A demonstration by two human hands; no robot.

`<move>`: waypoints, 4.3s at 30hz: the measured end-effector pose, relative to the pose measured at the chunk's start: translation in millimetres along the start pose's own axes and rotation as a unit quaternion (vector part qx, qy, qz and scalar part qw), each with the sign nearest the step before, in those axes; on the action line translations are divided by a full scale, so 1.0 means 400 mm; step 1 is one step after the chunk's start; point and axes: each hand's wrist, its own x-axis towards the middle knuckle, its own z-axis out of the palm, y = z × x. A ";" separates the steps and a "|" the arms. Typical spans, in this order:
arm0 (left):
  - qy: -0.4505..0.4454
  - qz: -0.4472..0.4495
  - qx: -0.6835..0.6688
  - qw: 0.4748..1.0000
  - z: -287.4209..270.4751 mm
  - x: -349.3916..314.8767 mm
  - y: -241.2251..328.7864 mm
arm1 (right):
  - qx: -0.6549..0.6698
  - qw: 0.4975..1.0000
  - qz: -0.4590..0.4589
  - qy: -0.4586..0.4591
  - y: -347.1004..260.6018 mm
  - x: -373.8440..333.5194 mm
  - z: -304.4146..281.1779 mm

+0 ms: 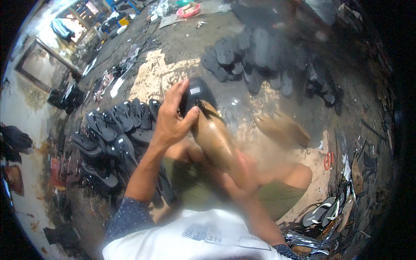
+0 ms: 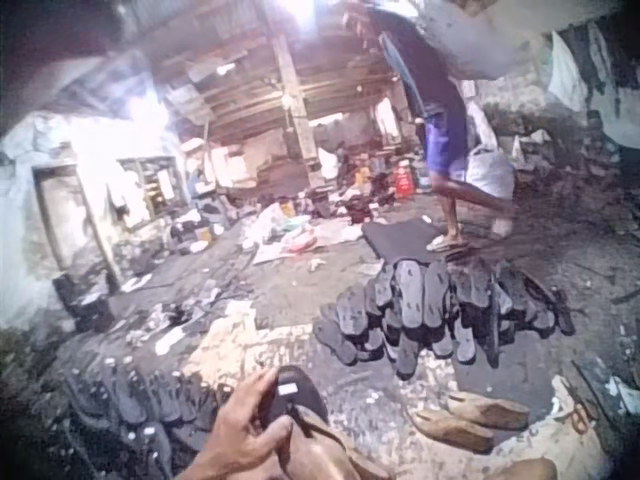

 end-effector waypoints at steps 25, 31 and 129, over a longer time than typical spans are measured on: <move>-0.036 -0.207 -0.722 0.660 0.105 -0.044 0.000 | 0.122 0.983 0.128 0.040 -0.024 -0.095 -0.024; 0.018 -0.206 -0.801 0.562 0.134 -0.081 0.092 | 0.136 0.975 0.172 0.035 -0.064 -0.130 0.010; 0.288 -0.235 -0.592 0.715 -0.079 -0.216 -0.099 | 0.253 0.925 0.236 -0.159 0.004 0.088 0.064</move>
